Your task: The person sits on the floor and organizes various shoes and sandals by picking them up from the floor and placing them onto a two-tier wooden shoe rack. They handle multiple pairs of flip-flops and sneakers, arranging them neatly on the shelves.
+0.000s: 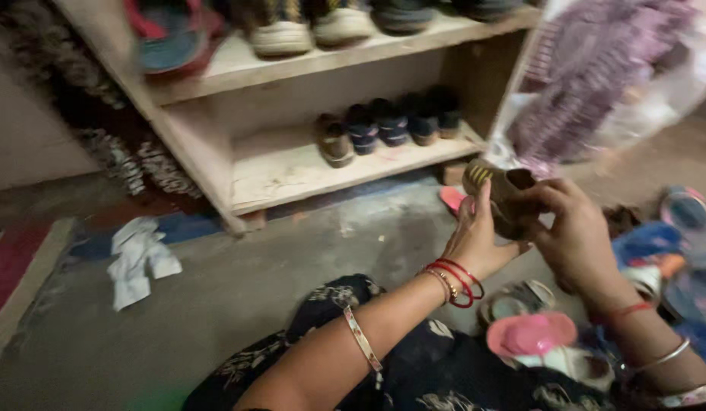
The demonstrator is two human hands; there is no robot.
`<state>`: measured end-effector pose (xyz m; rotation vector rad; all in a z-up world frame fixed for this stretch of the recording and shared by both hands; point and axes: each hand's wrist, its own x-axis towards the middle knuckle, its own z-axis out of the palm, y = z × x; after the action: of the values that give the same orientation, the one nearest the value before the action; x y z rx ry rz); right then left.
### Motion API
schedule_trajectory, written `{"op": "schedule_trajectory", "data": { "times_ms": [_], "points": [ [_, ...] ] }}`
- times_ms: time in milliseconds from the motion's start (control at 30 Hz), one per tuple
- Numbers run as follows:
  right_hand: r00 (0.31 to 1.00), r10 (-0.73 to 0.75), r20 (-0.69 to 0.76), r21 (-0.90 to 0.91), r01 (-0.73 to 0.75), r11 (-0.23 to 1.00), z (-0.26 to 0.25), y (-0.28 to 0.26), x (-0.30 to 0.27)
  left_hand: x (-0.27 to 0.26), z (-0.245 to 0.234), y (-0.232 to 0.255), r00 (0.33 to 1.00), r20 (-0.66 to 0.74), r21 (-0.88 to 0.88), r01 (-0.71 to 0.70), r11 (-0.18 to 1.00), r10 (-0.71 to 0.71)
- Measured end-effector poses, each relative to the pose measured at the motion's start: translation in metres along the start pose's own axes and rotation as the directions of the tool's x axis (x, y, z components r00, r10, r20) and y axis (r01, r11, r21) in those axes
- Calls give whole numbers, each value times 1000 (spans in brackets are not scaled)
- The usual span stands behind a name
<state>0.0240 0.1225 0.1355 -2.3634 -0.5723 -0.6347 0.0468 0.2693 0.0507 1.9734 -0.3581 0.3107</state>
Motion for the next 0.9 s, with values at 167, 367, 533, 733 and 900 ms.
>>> {"op": "schedule_trajectory", "data": {
  "times_ms": [167, 367, 533, 733, 900],
  "points": [
    [988, -105, 115, 21, 103, 994, 67, -46, 38, -5, -72, -27, 959, -276, 102, -31, 994, 58],
    [933, -318, 166, 116, 302, 946, 141, -89, 70, -24, -142, -69, 918, -355, 66, 212, 975, -176],
    [909, -331, 255, 244, 271, 931, 196, -122, 86, -22, -188, -125, 859, -509, 189, 44, 981, 59],
    [853, -412, 320, 329, 308, 893, 259, -138, 109, -11, -232, -196, 826, -554, 208, 18, 978, 102],
    [798, -429, 423, 339, 300, 892, 309, -127, 128, 9, -254, -247, 835, -539, 239, 26, 971, 110]
  ]
}}
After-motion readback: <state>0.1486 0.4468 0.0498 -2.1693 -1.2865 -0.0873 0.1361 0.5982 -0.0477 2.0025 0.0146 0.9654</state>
